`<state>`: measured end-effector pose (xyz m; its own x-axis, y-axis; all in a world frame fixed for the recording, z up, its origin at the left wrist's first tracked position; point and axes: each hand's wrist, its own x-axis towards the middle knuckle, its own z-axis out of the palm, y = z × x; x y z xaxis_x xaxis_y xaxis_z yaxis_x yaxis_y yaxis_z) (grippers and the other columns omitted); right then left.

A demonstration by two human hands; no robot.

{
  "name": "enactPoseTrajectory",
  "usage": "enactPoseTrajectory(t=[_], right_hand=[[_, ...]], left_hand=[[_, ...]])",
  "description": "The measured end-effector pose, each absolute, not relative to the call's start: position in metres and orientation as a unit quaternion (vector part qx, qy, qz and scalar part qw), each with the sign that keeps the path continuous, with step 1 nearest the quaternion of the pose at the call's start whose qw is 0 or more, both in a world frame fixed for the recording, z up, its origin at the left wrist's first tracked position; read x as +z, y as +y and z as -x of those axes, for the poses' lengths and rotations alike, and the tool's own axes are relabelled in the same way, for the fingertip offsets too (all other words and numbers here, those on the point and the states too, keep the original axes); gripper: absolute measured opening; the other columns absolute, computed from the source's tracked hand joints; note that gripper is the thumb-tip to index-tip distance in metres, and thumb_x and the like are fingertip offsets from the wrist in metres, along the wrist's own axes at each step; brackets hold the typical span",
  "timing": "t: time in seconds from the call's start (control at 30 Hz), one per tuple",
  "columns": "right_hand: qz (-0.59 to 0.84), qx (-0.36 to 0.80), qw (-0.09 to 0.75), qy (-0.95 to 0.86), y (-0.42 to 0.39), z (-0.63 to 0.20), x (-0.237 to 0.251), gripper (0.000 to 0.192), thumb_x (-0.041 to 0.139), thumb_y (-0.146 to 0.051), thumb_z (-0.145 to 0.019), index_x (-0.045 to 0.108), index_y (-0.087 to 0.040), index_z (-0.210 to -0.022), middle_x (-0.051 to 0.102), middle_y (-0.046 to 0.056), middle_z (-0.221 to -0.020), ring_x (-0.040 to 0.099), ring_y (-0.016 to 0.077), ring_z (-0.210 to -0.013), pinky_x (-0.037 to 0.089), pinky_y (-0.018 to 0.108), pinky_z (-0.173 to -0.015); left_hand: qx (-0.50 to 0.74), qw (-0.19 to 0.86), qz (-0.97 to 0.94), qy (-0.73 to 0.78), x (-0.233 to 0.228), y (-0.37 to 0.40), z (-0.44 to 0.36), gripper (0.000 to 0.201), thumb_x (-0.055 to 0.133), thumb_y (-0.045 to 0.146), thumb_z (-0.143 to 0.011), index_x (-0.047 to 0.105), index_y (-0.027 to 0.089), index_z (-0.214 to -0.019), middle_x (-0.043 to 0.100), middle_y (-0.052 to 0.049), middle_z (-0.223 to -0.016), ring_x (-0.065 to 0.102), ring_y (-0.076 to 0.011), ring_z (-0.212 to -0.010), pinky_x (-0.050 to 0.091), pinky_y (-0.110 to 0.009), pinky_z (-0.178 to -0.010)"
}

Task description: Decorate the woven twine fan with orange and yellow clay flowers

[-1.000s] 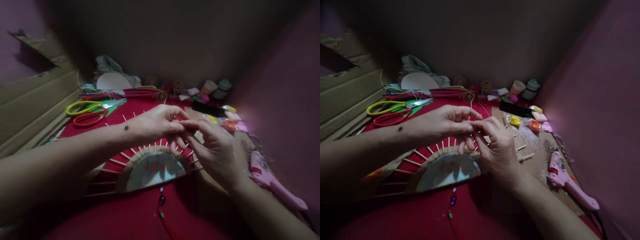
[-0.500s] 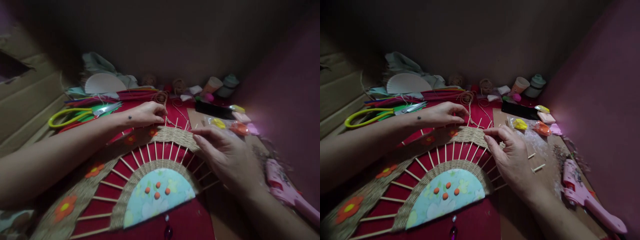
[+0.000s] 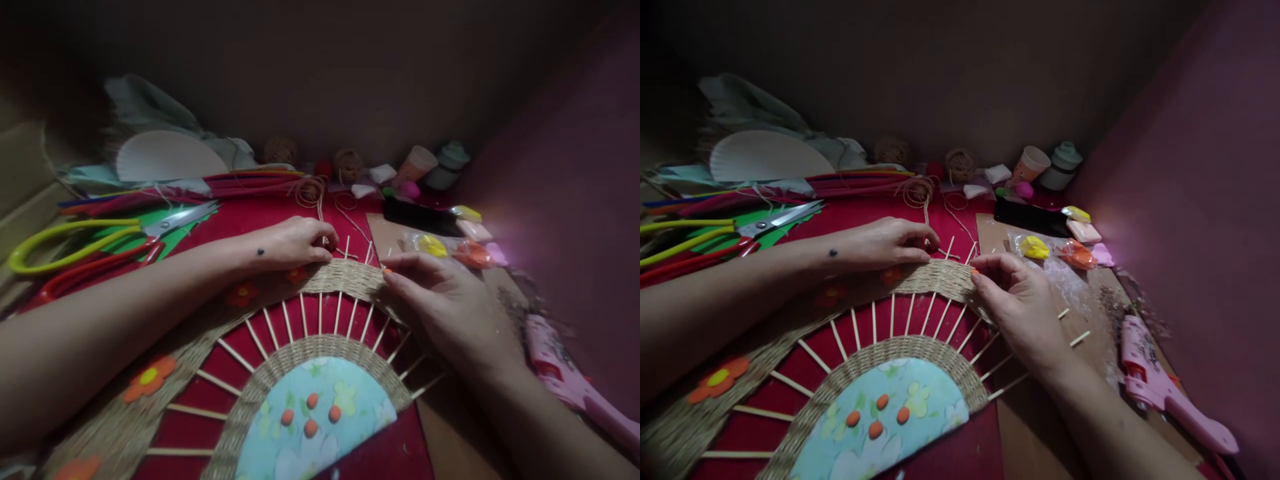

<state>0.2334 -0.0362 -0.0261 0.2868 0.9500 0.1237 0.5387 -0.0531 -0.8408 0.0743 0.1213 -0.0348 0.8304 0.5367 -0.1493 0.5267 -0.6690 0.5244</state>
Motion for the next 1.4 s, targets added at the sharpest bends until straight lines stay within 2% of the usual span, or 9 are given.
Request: enactPoseTrajectory(t=[0.13, 0.23, 0.47, 0.73, 0.93, 1.03, 1.23, 1.3, 1.4], right_hand=[[0.678, 0.225, 0.386, -0.584, -0.027, -0.231, -0.034, 0.009, 0.061, -0.017, -0.080, 0.069, -0.018, -0.080, 0.070, 0.002, -0.074, 0.065, 0.0153, -0.068, 0.053, 0.026, -0.060], [0.675, 0.201, 0.330, -0.629, -0.017, -0.226, -0.035, 0.008, 0.063, -0.015, -0.078, 0.070, -0.018, -0.080, 0.068, 0.001, -0.077, 0.064, 0.0136, -0.071, 0.050, 0.024, -0.064], [0.646, 0.161, 0.255, -0.702, 0.007, -0.221, -0.045, 0.015, 0.060, -0.011, -0.081, 0.074, -0.014, -0.086, 0.060, 0.004, -0.073, 0.056, 0.0123, -0.063, 0.043, 0.024, -0.057], [0.586, 0.056, 0.256, -0.767, 0.006, -0.222, -0.063, 0.016, 0.058, -0.014, -0.084, 0.074, -0.017, -0.088, 0.056, 0.003, -0.070, 0.051, 0.0117, -0.060, 0.041, 0.023, -0.054], [0.541, -0.014, 0.216, -0.813, 0.004, -0.225, -0.073, 0.025, 0.044, -0.016, -0.091, 0.070, -0.017, -0.089, 0.056, 0.007, -0.080, 0.051, 0.0149, -0.070, 0.044, 0.027, -0.061], [0.536, -0.013, 0.193, -0.822, 0.002, -0.225, -0.071, 0.026, 0.042, -0.013, -0.090, 0.067, -0.014, -0.097, 0.056, 0.009, -0.082, 0.051, 0.0161, -0.072, 0.045, 0.028, -0.063], [0.545, 0.009, 0.215, -0.810, -0.002, -0.225, -0.060, 0.029, 0.045, -0.012, -0.088, 0.064, -0.012, -0.110, 0.059, 0.008, -0.082, 0.055, 0.0159, -0.071, 0.046, 0.027, -0.060], [0.560, 0.022, 0.227, -0.797, -0.002, -0.223, -0.057, 0.026, 0.049, -0.012, -0.087, 0.064, -0.013, -0.108, 0.061, 0.008, -0.084, 0.058, 0.0155, -0.073, 0.047, 0.026, -0.061], [0.584, 0.041, 0.237, -0.775, 0.001, -0.222, -0.054, 0.015, 0.054, -0.014, -0.085, 0.065, -0.013, -0.095, 0.063, 0.008, -0.083, 0.059, 0.0147, -0.072, 0.048, 0.026, -0.063]], left_hand=[[0.008, 0.269, -0.918, 0.291, -0.039, 0.121, -0.073, 0.031, 0.059, 0.029, -0.080, 0.064, 0.017, -0.108, 0.068, -0.005, -0.091, 0.057, -0.0155, -0.076, 0.037, -0.023, -0.066], [0.031, 0.266, -0.913, 0.306, -0.043, 0.122, -0.072, 0.029, 0.058, 0.027, -0.080, 0.065, 0.017, -0.106, 0.068, -0.004, -0.089, 0.058, -0.0148, -0.075, 0.038, -0.023, -0.065], [0.085, 0.296, -0.885, 0.350, -0.050, 0.120, -0.072, 0.024, 0.053, 0.021, -0.082, 0.067, 0.014, -0.099, 0.070, -0.006, -0.090, 0.061, -0.0153, -0.079, 0.040, -0.023, -0.066], [0.088, 0.290, -0.886, 0.350, -0.050, 0.118, -0.072, 0.023, 0.052, 0.021, -0.081, 0.068, 0.014, -0.097, 0.070, -0.006, -0.090, 0.061, -0.0167, -0.080, 0.040, -0.025, -0.067], [0.089, 0.288, -0.887, 0.350, -0.050, 0.117, -0.072, 0.024, 0.051, 0.019, -0.082, 0.068, 0.014, -0.098, 0.070, -0.006, -0.091, 0.061, -0.0169, -0.080, 0.041, -0.025, -0.067], [0.088, 0.284, -0.888, 0.350, -0.050, 0.117, -0.073, 0.024, 0.051, 0.019, -0.081, 0.068, 0.014, -0.099, 0.070, -0.007, -0.093, 0.061, -0.0176, -0.082, 0.041, -0.025, -0.068], [0.087, 0.277, -0.889, 0.353, -0.050, 0.117, -0.073, 0.025, 0.051, 0.019, -0.081, 0.068, 0.015, -0.099, 0.071, -0.006, -0.092, 0.062, -0.0178, -0.082, 0.041, -0.026, -0.069], [0.088, 0.276, -0.889, 0.355, -0.050, 0.117, -0.073, 0.024, 0.051, 0.018, -0.081, 0.068, 0.016, -0.098, 0.071, -0.006, -0.093, 0.062, -0.0176, -0.083, 0.041, -0.025, -0.069], [0.085, 0.278, -0.889, 0.354, -0.049, 0.117, -0.073, 0.025, 0.050, 0.016, -0.081, 0.068, 0.015, -0.099, 0.071, -0.006, -0.096, 0.062, -0.0174, -0.086, 0.042, -0.025, -0.072]])
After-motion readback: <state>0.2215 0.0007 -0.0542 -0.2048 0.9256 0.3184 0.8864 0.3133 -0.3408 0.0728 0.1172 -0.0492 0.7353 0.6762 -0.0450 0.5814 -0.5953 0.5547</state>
